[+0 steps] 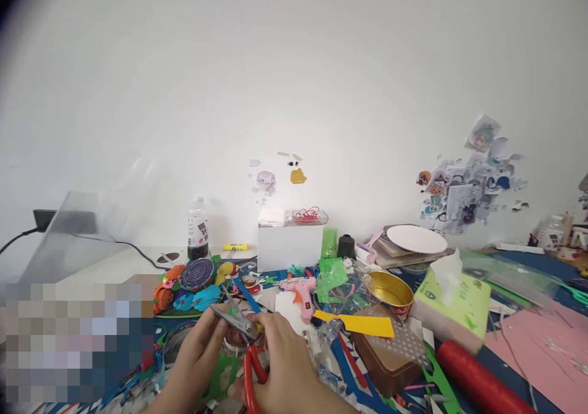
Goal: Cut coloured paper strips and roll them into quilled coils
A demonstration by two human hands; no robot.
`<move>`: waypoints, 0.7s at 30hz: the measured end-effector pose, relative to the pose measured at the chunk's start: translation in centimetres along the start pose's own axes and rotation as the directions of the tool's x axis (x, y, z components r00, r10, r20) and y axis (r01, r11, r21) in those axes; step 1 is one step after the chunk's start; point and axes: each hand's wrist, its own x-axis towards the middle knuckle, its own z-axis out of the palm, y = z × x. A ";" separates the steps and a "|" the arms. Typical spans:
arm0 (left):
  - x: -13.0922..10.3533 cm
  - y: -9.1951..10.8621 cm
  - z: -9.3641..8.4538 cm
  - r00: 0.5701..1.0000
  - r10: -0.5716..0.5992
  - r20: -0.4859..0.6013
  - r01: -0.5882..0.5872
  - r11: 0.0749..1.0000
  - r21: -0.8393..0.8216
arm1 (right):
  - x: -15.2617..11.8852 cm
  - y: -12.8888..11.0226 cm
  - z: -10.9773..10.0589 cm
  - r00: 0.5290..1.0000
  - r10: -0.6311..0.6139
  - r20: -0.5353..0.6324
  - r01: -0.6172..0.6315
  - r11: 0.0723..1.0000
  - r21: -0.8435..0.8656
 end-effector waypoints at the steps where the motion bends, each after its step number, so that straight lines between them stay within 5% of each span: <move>1: 0.0 0.1 0.0 1.000 0.002 -0.002 -0.002 1.000 0.000 | 0.0 0.0 0.0 1.000 -0.001 -0.001 0.001 1.000 -0.003; 21: 0.4 0.8 -0.7 0.994 0.098 0.050 -0.103 0.990 0.095 | 0.2 0.2 0.1 1.000 -0.009 0.023 0.007 0.994 0.112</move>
